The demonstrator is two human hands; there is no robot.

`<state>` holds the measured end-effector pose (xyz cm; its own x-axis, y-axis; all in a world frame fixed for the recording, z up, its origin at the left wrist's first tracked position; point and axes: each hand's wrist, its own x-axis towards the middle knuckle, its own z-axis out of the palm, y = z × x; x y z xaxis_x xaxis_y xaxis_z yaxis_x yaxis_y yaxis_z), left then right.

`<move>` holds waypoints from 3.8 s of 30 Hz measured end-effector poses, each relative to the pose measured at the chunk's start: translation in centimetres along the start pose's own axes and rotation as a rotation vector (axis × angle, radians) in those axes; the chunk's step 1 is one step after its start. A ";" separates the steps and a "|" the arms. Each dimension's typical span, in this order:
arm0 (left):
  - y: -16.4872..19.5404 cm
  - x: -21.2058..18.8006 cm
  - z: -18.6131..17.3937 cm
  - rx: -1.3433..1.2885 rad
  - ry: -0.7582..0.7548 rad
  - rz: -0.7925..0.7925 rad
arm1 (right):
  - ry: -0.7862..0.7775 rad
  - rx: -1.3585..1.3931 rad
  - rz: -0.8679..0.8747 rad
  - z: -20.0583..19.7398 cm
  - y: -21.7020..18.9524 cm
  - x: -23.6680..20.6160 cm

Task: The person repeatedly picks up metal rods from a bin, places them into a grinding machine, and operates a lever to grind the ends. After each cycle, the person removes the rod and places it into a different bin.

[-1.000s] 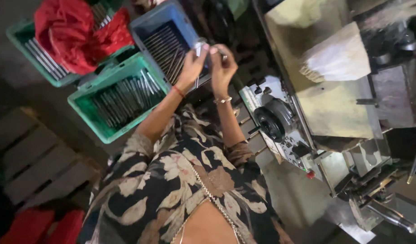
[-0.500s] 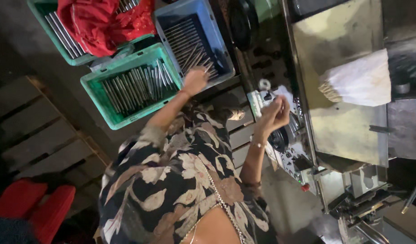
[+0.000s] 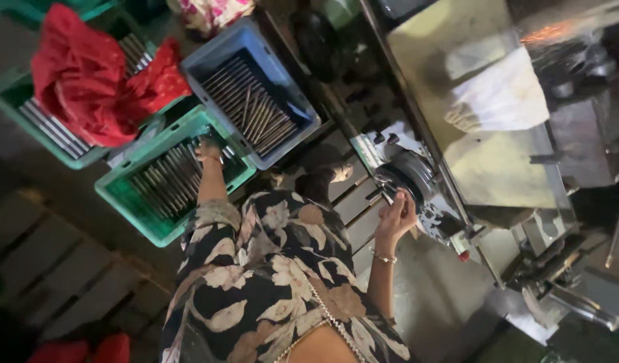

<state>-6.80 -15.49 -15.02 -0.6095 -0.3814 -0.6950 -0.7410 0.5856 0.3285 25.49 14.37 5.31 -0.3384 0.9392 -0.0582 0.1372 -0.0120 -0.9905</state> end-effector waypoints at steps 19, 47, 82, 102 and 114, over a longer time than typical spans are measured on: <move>-0.4 -6.6 -0.8 -0.945 0.239 0.609 | -0.122 -0.040 -0.023 5.0 -1.1 -0.4; 13.0 -27.7 2.5 -0.479 -0.634 2.311 | -0.565 0.658 0.801 5.9 -2.9 4.4; 10.9 -36.1 0.7 -0.448 -1.215 1.184 | -0.510 -0.709 -1.375 -0.7 -9.5 6.6; 14.0 -36.8 0.1 -0.189 -1.408 0.867 | -0.517 -0.747 -0.974 -1.4 -11.7 4.0; 13.7 -37.9 -0.4 -0.350 -1.829 0.623 | -1.368 -0.356 -0.466 -2.4 -18.4 6.5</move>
<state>6.03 6.68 16.03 0.0400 0.9949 -0.0930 -0.7279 0.0927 0.6794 22.96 21.54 23.44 -0.9775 -0.2097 -0.0209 -0.0806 0.4635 -0.8824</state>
